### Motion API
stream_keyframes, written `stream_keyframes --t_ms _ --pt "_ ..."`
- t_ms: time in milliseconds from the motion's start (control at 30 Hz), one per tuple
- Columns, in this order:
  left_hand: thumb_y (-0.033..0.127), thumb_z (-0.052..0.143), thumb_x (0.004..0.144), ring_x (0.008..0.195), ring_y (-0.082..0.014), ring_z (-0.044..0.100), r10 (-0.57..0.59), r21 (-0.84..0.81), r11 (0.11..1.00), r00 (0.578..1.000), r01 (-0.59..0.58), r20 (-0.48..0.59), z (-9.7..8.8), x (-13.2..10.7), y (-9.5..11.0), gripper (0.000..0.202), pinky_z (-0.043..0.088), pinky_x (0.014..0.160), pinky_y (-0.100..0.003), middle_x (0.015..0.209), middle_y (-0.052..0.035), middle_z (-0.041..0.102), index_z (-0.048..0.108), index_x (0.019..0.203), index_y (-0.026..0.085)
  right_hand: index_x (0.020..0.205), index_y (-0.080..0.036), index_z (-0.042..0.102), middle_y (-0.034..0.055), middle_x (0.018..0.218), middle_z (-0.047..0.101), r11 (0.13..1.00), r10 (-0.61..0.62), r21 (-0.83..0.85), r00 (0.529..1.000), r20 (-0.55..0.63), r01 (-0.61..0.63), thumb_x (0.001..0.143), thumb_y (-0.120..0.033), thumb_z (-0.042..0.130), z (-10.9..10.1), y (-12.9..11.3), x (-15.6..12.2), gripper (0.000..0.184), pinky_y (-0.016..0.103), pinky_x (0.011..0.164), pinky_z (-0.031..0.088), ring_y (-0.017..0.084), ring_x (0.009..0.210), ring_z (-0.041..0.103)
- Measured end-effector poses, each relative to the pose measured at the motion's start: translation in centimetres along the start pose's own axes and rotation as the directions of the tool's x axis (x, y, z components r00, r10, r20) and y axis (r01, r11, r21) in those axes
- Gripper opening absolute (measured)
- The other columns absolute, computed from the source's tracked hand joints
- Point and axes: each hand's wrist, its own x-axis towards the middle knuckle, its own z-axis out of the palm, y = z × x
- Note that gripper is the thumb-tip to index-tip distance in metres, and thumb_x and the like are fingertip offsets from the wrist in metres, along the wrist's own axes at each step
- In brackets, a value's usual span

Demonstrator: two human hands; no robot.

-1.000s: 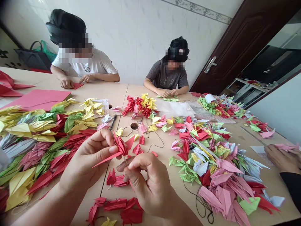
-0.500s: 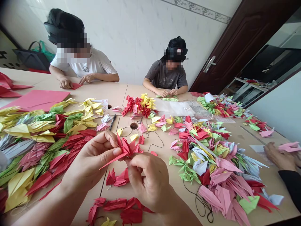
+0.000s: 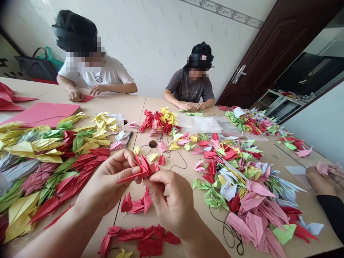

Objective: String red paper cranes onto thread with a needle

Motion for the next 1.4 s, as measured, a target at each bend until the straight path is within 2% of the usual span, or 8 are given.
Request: stream_keyframes --t_ms 167,433,533,633,767,967,1133,1400 --pt "0.013 0.083 0.071 0.054 -0.0062 0.058 -0.11 -0.082 0.99 0.994 0.11 0.015 0.2 0.3 0.3 0.025 0.048 0.056 -0.016 0.065 0.0013 0.07 0.058 0.071 0.016 0.099 -0.027 0.054 0.001 0.081 0.071 0.989 0.061 0.138 0.998 -0.006 -0.059 0.089 -0.018 0.067 -0.1 0.6 -0.1 0.018 0.026 0.057 0.053 0.015 0.065 0.067" --pt "0.017 0.081 0.074 0.055 -0.007 0.058 -0.131 -0.055 0.99 0.991 0.133 0.038 0.4 -0.1 -0.3 0.024 0.048 0.057 -0.017 0.067 0.0016 0.068 0.058 0.073 0.017 0.091 -0.026 0.056 -0.0031 0.071 0.062 0.965 0.14 0.227 0.99 -0.016 -0.133 0.084 -0.027 0.074 -0.5 1.0 0.2 0.02 0.023 0.049 0.045 0.012 0.057 0.057" --pt "0.019 0.081 0.075 0.057 -0.0072 0.058 -0.11 -0.014 0.994 0.993 0.111 0.031 0.2 -0.1 -0.4 0.023 0.047 0.056 -0.017 0.067 0.0023 0.066 0.058 0.075 0.017 0.092 -0.026 0.056 -0.0039 0.072 0.059 0.965 0.113 0.238 0.994 -0.005 -0.109 0.084 -0.021 0.074 -0.6 1.0 0.4 0.021 0.022 0.051 0.044 0.011 0.058 0.053" --pt "0.021 0.081 0.074 0.06 -0.0077 0.057 -0.07 0.055 0.996 0.997 0.069 0.026 -0.2 0.1 -0.4 0.024 0.046 0.058 -0.017 0.069 0.0016 0.065 0.057 0.075 0.017 0.095 -0.027 0.056 -0.0046 0.075 0.058 0.957 0.123 0.259 0.992 0.036 -0.128 0.084 -0.016 0.073 -0.6 0.9 0.7 0.023 0.02 0.052 0.044 0.009 0.06 0.052" --pt "0.019 0.078 0.077 0.058 -0.0069 0.052 -0.004 0.237 0.971 1.0 -0.002 0.023 -0.6 0.3 -0.3 0.02 0.043 0.055 -0.017 0.07 0.0028 0.06 0.057 0.077 0.017 0.1 -0.028 0.058 -0.0031 0.085 0.056 0.928 0.193 0.299 0.973 0.126 -0.223 0.085 -0.026 0.072 -1.0 1.0 1.0 0.021 0.02 0.056 0.046 0.01 0.065 0.052" --pt "0.012 0.066 0.082 0.062 -0.0095 0.054 0.024 0.597 0.8 0.998 -0.051 0.053 -0.1 -0.2 -0.4 0.013 0.044 0.058 -0.02 0.07 0.003 0.058 0.055 0.077 0.017 0.104 -0.024 0.063 0.003 0.097 0.059 0.972 0.174 0.132 0.973 0.15 -0.194 0.094 -0.027 0.06 -1.6 1.2 1.7 0.011 0.025 0.065 0.049 0.014 0.078 0.056" --pt "0.012 0.061 0.082 0.062 -0.0102 0.054 0.012 0.68 0.73 0.996 -0.065 0.083 -0.1 -0.2 -0.8 0.011 0.044 0.059 -0.021 0.071 0.003 0.059 0.053 0.078 0.019 0.084 -0.02 0.057 0.0017 0.084 0.057 0.972 0.171 0.129 0.969 0.176 -0.195 0.095 -0.021 0.054 -1.1 1.1 1.9 0.011 0.025 0.063 0.048 0.014 0.074 0.055" --pt "0.012 0.061 0.081 0.062 -0.0109 0.054 0.062 0.719 0.69 0.997 -0.081 0.053 -0.2 0.0 -0.7 0.013 0.045 0.059 -0.022 0.069 0.0034 0.057 0.051 0.076 0.019 0.094 -0.022 0.062 0.0001 0.08 0.066 0.961 0.256 0.088 0.963 0.088 -0.264 0.095 -0.023 0.055 0.0 1.2 1.1 0.007 0.021 0.054 0.046 0.012 0.064 0.059"
